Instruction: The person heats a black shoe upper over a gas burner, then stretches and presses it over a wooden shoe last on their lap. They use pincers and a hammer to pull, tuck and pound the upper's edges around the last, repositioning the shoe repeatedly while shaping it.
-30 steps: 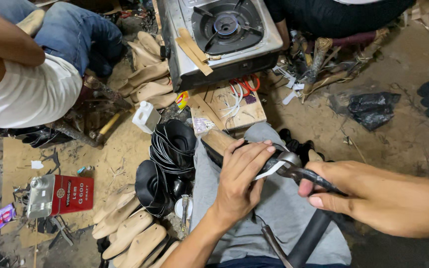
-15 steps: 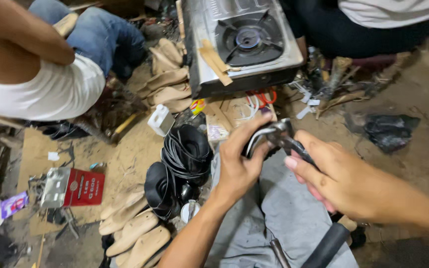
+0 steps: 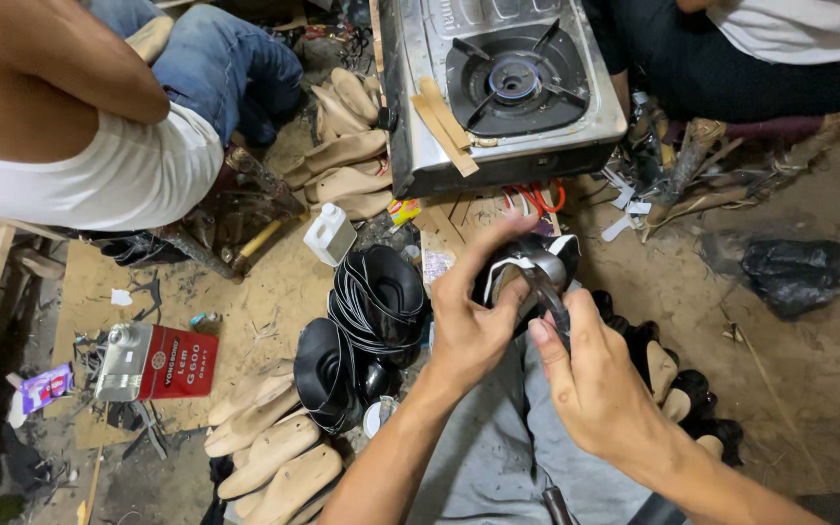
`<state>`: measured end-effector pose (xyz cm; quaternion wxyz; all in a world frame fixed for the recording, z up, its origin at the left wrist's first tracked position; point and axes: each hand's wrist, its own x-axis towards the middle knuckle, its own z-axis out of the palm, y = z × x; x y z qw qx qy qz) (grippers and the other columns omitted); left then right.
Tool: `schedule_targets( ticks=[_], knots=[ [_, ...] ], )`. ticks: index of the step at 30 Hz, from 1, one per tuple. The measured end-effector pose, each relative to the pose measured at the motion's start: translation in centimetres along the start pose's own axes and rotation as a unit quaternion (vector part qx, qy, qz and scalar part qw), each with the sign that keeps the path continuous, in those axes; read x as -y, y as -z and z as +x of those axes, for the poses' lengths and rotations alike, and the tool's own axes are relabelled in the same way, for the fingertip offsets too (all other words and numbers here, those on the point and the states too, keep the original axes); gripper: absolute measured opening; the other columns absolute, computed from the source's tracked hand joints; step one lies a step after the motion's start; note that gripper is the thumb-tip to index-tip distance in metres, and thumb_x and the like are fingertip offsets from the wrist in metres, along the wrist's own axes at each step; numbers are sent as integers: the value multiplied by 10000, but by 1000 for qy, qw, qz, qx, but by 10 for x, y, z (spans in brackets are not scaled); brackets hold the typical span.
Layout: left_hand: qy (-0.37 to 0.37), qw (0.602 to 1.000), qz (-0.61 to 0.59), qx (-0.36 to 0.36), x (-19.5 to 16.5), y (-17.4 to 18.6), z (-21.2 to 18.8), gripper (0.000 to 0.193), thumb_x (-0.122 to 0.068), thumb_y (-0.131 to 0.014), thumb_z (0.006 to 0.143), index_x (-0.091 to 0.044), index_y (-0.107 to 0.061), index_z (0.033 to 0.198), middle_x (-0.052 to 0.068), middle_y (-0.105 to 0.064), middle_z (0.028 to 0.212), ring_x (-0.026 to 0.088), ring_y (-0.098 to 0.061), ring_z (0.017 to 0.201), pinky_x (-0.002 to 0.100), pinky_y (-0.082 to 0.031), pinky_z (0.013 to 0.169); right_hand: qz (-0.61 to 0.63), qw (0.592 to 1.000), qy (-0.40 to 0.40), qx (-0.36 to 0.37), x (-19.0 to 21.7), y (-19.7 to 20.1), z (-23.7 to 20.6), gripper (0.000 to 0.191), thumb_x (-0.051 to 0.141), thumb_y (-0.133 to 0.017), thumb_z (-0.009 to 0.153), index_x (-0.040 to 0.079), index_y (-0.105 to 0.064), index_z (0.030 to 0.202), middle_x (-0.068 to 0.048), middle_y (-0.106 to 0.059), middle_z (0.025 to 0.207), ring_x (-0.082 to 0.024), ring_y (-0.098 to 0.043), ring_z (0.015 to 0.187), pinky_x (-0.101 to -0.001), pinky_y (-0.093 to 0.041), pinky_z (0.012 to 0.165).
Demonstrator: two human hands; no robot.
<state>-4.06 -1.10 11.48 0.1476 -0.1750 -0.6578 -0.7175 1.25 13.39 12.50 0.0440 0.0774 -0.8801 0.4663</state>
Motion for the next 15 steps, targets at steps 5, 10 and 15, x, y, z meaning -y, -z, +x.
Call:
schedule_targets(
  ticks=[5,10,15],
  knots=[
    [-77,993,83,12,-6,5,3,477,139,-629,832,-19,-655,1282,142,-707,1323,266,-678,1298,340,-514,1128,-8,999,54,0,21,9,9,207,169,-544,1030,12,-425,964,-148,-556,662,-344,-575,559,-439,-448,517],
    [-106,989,105,1,-15,0,-6,458,142,-658,828,-13,-654,1259,144,-712,1288,264,-683,1262,341,-512,1106,-117,979,91,137,25,65,8,181,52,-536,910,44,-438,1063,-176,-591,797,-376,-628,742,-449,-490,634],
    [-94,992,86,6,-22,-6,-25,465,163,-650,823,-13,-654,1253,143,-709,1296,265,-688,1257,335,-526,1092,-193,954,16,231,24,84,-9,187,171,-600,927,40,-519,1033,-142,-659,941,-309,-655,922,-433,-516,809]
  ],
)
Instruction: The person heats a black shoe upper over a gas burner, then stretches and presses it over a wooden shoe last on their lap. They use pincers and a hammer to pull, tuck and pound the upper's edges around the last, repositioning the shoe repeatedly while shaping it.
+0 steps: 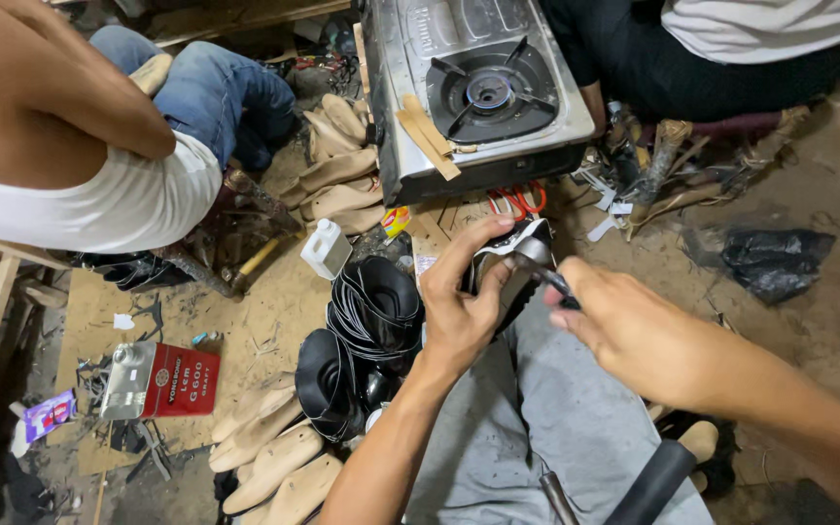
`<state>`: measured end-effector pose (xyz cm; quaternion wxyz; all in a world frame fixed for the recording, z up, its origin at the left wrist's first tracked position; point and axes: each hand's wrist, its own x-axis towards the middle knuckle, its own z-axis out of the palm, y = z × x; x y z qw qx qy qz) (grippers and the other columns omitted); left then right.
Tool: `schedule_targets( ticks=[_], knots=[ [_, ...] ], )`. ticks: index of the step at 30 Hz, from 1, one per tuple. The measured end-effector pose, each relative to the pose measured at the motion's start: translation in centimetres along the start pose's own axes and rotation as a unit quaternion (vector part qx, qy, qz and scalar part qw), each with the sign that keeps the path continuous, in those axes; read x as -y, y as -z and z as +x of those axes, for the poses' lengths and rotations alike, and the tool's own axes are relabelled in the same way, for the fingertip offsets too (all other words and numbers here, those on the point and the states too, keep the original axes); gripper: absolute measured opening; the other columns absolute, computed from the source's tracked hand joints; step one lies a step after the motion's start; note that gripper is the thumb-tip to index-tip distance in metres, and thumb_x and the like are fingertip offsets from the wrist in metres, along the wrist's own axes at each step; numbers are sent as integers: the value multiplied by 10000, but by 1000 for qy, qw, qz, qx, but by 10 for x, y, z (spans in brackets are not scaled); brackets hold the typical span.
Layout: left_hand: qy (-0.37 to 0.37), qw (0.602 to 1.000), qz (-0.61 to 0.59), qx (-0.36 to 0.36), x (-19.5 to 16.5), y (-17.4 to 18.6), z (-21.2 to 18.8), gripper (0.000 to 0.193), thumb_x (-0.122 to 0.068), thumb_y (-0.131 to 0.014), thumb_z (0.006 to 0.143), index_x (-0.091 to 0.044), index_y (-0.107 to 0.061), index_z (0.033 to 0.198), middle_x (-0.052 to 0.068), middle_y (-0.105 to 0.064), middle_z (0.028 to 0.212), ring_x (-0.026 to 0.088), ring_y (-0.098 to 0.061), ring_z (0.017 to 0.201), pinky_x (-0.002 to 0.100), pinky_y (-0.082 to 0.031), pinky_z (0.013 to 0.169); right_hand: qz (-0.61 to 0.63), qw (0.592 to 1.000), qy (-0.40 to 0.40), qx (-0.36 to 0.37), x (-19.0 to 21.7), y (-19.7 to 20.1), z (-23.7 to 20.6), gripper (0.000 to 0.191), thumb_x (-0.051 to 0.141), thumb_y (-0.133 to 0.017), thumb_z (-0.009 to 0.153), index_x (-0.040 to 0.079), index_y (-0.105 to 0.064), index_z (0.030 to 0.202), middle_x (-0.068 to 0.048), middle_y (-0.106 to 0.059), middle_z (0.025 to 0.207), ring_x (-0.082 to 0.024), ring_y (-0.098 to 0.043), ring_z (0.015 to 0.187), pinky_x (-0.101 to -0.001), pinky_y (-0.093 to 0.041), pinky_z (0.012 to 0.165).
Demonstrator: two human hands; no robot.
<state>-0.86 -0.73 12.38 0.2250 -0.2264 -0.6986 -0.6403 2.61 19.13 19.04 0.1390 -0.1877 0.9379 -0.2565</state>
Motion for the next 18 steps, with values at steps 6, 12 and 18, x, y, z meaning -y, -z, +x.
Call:
schedule_targets(
  ticks=[6,12,18],
  knots=[
    [-20,1000,9,-9,-6,0,-6,476,175,-647,830,-19,-657,1265,140,-711,1306,272,-688,1280,340,-522,1116,177,983,-43,-1,16,-14,-9,314,302,-612,924,91,-632,1156,-108,-727,1038,-287,-683,1017,-392,-542,895],
    [-22,1000,19,3,-7,-8,-12,498,165,-660,812,-29,-653,1271,143,-700,1320,274,-685,1277,337,-527,1095,70,994,18,-78,12,-16,-12,344,280,-590,939,63,-563,1203,-143,-730,1060,-349,-661,1032,-428,-491,894],
    [-7,1000,16,4,-4,-11,-7,498,164,-664,803,-34,-666,1259,139,-711,1311,274,-690,1274,339,-526,1106,83,991,-81,-72,18,-14,-10,314,289,-593,967,33,-447,1075,-208,-663,884,-405,-622,847,-485,-501,725]
  ],
)
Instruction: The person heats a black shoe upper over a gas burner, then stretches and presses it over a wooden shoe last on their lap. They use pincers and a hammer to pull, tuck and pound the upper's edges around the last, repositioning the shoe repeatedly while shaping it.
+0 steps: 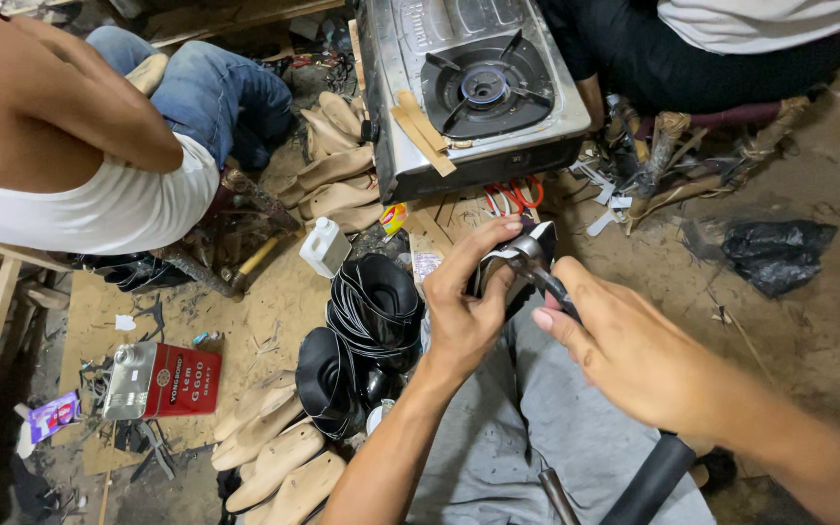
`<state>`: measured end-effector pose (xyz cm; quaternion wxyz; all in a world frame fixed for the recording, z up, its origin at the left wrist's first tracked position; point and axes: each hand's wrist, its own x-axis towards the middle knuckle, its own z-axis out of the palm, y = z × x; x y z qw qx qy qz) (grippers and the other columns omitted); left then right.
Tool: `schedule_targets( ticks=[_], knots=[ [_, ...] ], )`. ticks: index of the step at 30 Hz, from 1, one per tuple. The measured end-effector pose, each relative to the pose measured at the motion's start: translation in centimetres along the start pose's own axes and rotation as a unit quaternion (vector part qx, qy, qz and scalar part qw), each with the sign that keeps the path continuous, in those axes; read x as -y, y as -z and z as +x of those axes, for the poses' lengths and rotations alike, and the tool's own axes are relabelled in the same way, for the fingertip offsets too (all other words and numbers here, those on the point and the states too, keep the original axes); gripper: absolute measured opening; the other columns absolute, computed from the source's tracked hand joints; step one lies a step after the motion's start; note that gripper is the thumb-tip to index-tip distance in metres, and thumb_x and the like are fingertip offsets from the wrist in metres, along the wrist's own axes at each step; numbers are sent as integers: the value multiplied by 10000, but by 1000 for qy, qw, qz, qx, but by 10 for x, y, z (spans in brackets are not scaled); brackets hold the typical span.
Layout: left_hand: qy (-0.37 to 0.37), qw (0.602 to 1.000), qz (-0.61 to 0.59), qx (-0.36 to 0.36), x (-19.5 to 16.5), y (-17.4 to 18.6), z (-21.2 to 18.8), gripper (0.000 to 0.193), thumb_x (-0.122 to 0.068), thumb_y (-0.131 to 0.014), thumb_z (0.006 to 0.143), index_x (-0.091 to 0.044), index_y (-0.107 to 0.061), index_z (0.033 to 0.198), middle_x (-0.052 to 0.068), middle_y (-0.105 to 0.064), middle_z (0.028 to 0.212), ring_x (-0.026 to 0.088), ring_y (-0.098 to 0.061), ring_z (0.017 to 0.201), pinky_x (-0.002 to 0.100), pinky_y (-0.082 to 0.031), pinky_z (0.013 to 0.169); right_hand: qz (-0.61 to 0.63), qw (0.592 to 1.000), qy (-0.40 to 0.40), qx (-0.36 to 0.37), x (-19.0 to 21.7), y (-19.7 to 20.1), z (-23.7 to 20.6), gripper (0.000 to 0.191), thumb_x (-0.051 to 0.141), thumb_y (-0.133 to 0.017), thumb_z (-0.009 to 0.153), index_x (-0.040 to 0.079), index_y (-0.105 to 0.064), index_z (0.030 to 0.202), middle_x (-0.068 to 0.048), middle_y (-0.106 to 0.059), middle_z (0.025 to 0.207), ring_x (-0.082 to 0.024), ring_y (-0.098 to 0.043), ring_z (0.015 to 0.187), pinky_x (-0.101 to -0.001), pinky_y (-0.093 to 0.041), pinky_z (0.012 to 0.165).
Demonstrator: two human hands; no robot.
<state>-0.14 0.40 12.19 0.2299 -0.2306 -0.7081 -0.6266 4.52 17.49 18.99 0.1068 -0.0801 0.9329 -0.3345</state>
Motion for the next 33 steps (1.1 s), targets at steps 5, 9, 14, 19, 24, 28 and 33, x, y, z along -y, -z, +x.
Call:
schedule_targets(
  ticks=[5,9,14,19,24,28,33],
  knots=[
    [1,1000,-13,6,7,5,3,481,165,-663,814,-27,-674,1254,138,-707,1317,272,-684,1280,340,-524,1113,43,989,69,-126,-8,-40,9,209,197,-540,1001,9,-450,1025,-243,-625,790,-461,-610,743,-514,-462,647],
    [-1,1000,-18,15,10,7,5,470,160,-666,814,-23,-673,1248,142,-702,1323,274,-684,1278,340,-523,1110,57,983,88,-153,-17,-58,17,210,196,-534,1004,6,-454,1044,-245,-616,780,-486,-601,737,-527,-455,623],
    [-24,1000,-1,18,10,9,7,462,162,-644,825,-16,-655,1252,152,-694,1330,277,-683,1278,341,-527,1103,52,972,146,-175,-4,-41,14,212,183,-514,1018,-2,-438,1086,-278,-612,846,-511,-597,763,-549,-451,625],
    [-19,999,14,46,3,7,0,505,130,-648,851,-25,-596,1329,157,-678,1326,279,-671,1280,345,-518,1105,-51,998,-14,-42,4,-23,1,270,259,-535,989,48,-421,1115,-272,-661,852,-519,-612,830,-597,-457,697],
    [27,994,-10,107,-11,17,0,532,74,-620,876,-28,-541,1392,145,-667,1328,256,-649,1292,329,-481,1119,-17,993,66,-99,-2,-37,-7,240,214,-534,995,13,-413,1048,-290,-653,849,-529,-611,830,-596,-469,672],
    [187,943,-200,190,-12,30,1,541,1,-603,879,-3,-572,1419,83,-655,1312,149,-591,1219,300,-439,1087,-27,986,92,-135,-8,-49,-17,236,177,-549,964,5,-426,1068,-297,-651,828,-540,-608,779,-610,-454,639],
    [307,910,-238,140,1,28,1,370,-87,-625,1003,53,-681,1340,96,-734,1181,118,-649,1010,284,-519,943,-44,992,60,-100,-11,-58,-23,273,200,-560,971,13,-420,1114,-299,-642,805,-531,-615,762,-604,-461,640]
  ],
)
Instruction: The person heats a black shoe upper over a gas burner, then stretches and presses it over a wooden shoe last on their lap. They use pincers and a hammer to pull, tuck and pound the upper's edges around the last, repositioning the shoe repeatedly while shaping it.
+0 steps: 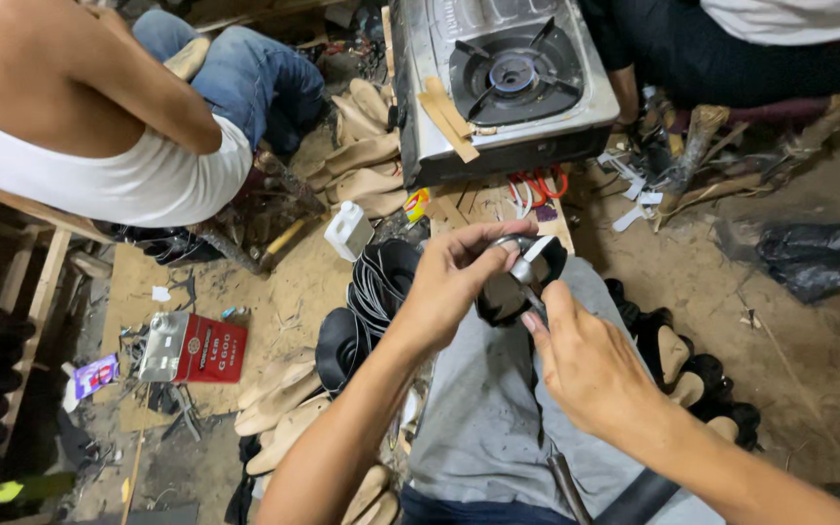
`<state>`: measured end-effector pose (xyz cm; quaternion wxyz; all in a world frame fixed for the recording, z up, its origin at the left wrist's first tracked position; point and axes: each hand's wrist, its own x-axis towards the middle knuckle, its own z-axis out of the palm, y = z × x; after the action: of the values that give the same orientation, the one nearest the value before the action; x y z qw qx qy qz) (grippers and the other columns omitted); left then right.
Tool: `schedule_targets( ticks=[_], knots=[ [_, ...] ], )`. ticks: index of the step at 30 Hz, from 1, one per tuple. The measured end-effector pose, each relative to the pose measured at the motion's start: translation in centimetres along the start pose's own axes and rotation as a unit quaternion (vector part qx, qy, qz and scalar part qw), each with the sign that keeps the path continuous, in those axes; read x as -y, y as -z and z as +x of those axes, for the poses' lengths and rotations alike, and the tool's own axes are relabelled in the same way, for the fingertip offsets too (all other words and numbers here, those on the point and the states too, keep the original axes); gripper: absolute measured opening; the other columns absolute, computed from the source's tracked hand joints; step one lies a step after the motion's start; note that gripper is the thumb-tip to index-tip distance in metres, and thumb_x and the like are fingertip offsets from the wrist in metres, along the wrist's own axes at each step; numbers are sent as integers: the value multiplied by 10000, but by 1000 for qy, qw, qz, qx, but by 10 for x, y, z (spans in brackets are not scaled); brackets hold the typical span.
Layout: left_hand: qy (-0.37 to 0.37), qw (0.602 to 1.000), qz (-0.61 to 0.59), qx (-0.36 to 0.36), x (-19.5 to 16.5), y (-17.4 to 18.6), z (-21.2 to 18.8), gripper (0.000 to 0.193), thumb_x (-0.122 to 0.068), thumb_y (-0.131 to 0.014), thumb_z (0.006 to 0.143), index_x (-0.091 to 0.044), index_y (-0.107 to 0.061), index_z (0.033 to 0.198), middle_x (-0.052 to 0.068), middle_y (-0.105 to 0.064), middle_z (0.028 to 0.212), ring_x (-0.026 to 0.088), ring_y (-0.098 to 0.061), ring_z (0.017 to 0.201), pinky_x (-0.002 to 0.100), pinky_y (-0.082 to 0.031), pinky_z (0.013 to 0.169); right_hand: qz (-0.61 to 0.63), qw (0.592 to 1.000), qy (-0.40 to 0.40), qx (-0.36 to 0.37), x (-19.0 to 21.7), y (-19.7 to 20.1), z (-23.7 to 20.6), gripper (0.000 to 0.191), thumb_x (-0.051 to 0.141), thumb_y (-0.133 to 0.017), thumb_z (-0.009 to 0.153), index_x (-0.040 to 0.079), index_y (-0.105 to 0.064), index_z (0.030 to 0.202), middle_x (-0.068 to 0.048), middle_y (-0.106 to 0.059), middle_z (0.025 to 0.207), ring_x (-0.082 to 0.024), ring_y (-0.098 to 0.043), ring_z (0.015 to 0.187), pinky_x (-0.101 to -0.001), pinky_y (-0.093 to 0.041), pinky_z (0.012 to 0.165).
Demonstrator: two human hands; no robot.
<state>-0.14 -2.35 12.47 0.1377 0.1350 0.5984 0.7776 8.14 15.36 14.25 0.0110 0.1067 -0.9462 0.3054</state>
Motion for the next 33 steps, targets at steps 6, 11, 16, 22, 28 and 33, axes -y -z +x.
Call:
schedule_targets(
  ticks=[6,11,16,22,28,33],
  knots=[
    [-170,961,216,22,-16,-3,-5,556,-89,-605,1019,-24,-441,1546,100,-707,1289,121,-638,1154,294,-505,1053,-53,991,112,46,-18,27,0,212,184,-556,978,29,-412,993,-250,-596,821,-482,-596,762,-546,-469,627],
    [-245,910,328,-69,-31,-13,-12,643,-52,-587,1022,-71,-299,1596,176,-663,1254,204,-663,1118,309,-516,990,49,960,-95,259,-47,45,-27,238,339,-608,1016,118,-532,1063,-116,-641,757,-231,-659,708,-359,-535,665],
    [-123,955,267,-31,9,-8,-7,729,-118,-598,999,-95,-239,1633,132,-659,1212,192,-637,1030,302,-504,904,437,883,-118,124,-82,30,-46,209,197,-579,1016,71,-501,1164,-80,-655,896,-161,-637,683,-333,-567,539],
    [-67,987,143,-10,114,-13,3,577,-159,-677,1024,-34,-430,1530,112,-635,1295,156,-583,1210,292,-470,1045,293,931,-215,41,-102,-8,-43,181,232,-558,965,85,-533,1068,-59,-652,777,-133,-594,551,-314,-519,455],
    [15,998,53,13,137,-11,-2,486,-79,-793,863,0,-608,1305,47,-692,1169,100,-628,1081,291,-513,990,133,988,-61,56,-91,1,-11,258,279,-525,1057,29,-544,1120,-81,-655,774,-138,-580,672,-330,-490,599],
    [52,998,-33,15,143,-13,3,414,-53,-769,895,15,-623,1276,54,-726,1116,123,-673,1025,314,-557,950,330,934,93,-101,-67,7,-10,311,293,-426,1073,4,-506,1157,-131,-685,973,-202,-621,678,-326,-534,601]
  ],
)
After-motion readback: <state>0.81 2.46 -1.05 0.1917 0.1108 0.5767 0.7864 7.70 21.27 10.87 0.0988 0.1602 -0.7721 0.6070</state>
